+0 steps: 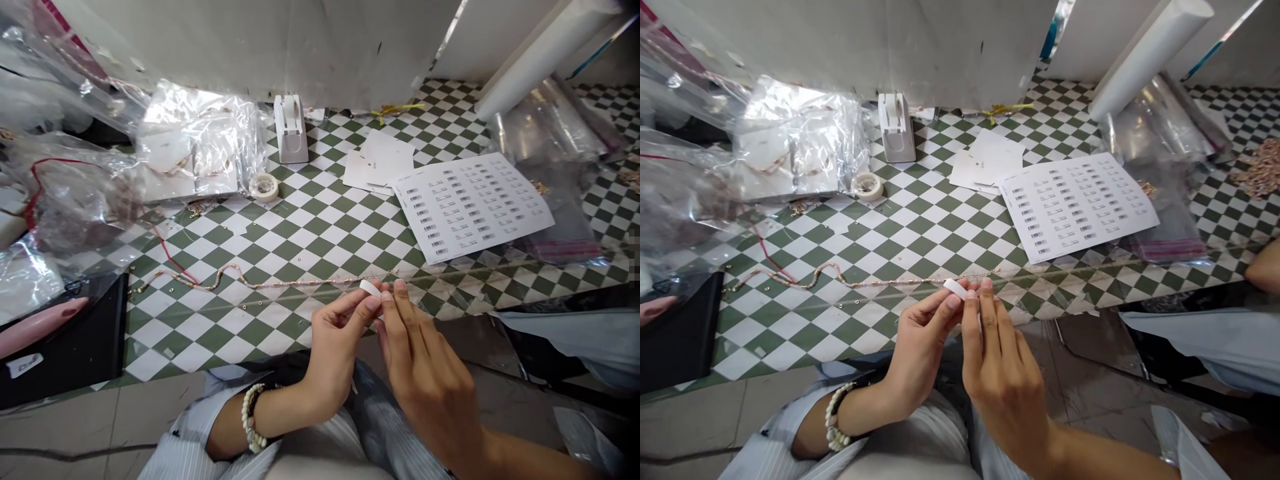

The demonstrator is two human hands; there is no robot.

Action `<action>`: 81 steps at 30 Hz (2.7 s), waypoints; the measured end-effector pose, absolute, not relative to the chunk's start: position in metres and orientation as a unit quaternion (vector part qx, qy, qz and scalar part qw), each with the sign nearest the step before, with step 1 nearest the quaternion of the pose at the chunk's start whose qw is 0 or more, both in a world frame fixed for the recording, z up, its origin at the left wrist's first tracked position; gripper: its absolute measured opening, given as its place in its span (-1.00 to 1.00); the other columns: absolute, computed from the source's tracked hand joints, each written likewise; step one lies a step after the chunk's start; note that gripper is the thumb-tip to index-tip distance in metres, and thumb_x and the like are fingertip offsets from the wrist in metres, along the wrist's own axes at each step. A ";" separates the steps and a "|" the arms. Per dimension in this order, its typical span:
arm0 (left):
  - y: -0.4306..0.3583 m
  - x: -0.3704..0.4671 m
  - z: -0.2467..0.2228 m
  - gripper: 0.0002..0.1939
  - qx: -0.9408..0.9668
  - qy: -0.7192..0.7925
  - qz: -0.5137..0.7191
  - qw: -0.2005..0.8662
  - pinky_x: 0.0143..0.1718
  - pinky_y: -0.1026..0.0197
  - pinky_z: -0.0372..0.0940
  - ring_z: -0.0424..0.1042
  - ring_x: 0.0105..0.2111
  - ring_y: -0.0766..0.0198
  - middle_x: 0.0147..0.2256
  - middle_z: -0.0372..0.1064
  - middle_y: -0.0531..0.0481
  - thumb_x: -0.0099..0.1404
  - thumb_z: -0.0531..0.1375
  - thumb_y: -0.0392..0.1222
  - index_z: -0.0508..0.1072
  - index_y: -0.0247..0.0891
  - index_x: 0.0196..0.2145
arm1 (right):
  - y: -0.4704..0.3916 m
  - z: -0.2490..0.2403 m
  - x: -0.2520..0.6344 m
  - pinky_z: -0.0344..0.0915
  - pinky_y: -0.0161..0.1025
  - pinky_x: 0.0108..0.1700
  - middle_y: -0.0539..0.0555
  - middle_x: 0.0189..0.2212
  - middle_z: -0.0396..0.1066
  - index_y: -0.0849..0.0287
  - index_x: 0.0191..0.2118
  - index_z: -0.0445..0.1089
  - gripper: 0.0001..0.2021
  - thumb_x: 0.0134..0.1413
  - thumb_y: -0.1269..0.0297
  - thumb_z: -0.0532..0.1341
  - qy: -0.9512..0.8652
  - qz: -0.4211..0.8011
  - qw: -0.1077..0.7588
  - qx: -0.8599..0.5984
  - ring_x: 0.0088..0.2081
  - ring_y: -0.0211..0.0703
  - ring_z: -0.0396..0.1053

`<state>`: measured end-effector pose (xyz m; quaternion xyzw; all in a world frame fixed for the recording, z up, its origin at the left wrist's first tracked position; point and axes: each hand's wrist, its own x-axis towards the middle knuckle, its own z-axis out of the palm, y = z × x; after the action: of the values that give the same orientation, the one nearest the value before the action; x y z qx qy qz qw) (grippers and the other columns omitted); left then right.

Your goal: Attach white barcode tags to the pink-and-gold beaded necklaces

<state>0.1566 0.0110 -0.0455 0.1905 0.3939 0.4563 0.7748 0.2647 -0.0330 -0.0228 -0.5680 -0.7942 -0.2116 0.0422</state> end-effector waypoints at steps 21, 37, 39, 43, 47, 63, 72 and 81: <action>0.050 0.122 -0.041 -0.81 0.167 0.391 0.417 0.803 -0.19 0.38 0.49 0.60 -0.34 0.33 -0.32 0.60 -0.09 0.24 0.39 -0.16 0.55 -0.35 -0.34 | -0.037 -0.022 0.284 0.35 -0.15 0.15 0.14 0.17 0.37 0.17 0.30 0.22 -0.47 0.24 0.57 0.11 -0.739 0.080 0.291 -0.603 0.14 -0.08 0.39; 0.044 0.127 -0.040 -0.75 0.389 0.431 0.366 0.727 -0.34 0.35 0.40 0.55 -0.35 0.26 -0.31 0.53 -0.08 0.23 0.36 -0.04 0.56 -0.28 -0.25 | 0.019 -0.017 0.294 0.30 -0.26 -0.32 0.05 -0.39 0.49 0.14 -0.39 0.51 -0.74 0.09 0.04 0.35 -0.535 0.444 0.319 -0.645 -0.31 -0.18 0.39; 0.045 0.127 -0.042 -0.74 0.418 0.451 0.369 0.697 -0.44 0.41 0.32 0.48 -0.41 0.36 -0.22 0.47 -0.05 0.23 0.36 -0.09 0.53 -0.24 -0.16 | 0.016 -0.021 0.293 0.30 -0.27 -0.29 0.04 -0.37 0.48 0.14 -0.40 0.48 -0.80 0.10 0.12 0.35 -0.540 0.420 0.351 -0.639 -0.28 -0.18 0.40; 0.055 0.117 -0.041 -0.67 0.402 0.428 0.337 0.736 -0.42 0.38 0.33 0.46 -0.42 0.36 -0.26 0.39 0.00 0.16 0.41 -0.09 0.51 -0.22 -0.14 | 0.012 -0.020 0.299 0.31 -0.31 -0.33 0.02 -0.44 0.44 0.14 -0.42 0.48 -0.78 0.04 0.11 0.40 -0.496 0.493 0.317 -0.641 -0.36 -0.23 0.37; 0.062 0.108 -0.038 -0.78 0.442 0.417 0.416 0.676 -0.25 0.25 0.39 0.47 -0.35 0.30 -0.31 0.43 0.00 0.37 0.24 -0.04 0.53 -0.23 -0.17 | 0.008 -0.019 0.315 0.34 -0.34 -0.35 0.01 -0.49 0.40 0.16 -0.46 0.48 -0.72 -0.10 0.06 0.46 -0.425 0.541 0.308 -0.657 -0.42 -0.27 0.35; 0.059 0.143 -0.067 -0.87 0.827 0.492 0.173 0.212 -0.20 0.11 0.11 0.25 -0.24 0.13 -0.25 0.34 -0.04 0.45 0.04 -0.40 0.33 -0.26 -0.24 | -0.003 -0.030 0.326 -0.17 -0.45 -0.70 0.00 -0.64 0.39 0.22 -0.42 0.40 -0.59 -0.17 -0.02 0.47 -0.241 0.661 0.258 -0.662 -0.72 -0.47 0.09; 0.065 0.137 -0.050 -0.85 0.705 0.467 0.265 0.464 -0.20 0.24 0.14 0.35 -0.36 0.32 -0.36 0.43 0.11 0.39 0.12 -0.42 0.37 -0.23 -0.31 | 0.010 -0.035 0.293 -0.12 -0.47 -0.68 0.04 -0.62 0.45 0.27 -0.50 0.38 -0.64 -0.15 0.09 0.47 -0.207 0.756 0.227 -0.578 -0.73 -0.51 0.12; 0.059 0.127 -0.040 -0.86 0.716 0.424 0.273 0.482 -0.17 0.26 0.18 0.37 -0.35 0.34 -0.37 0.41 0.10 0.42 0.08 -0.40 0.36 -0.23 -0.29 | 0.024 -0.037 0.282 -0.01 -0.45 -0.64 0.00 -0.64 0.41 0.28 -0.47 0.41 -0.65 -0.08 0.09 0.45 -0.202 0.746 0.287 -0.566 -0.70 -0.49 0.18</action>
<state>0.1271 0.0593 -0.0403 0.7164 0.4245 0.2731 0.4818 0.2822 0.0237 -0.0372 -0.5661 -0.2020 0.7460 0.2866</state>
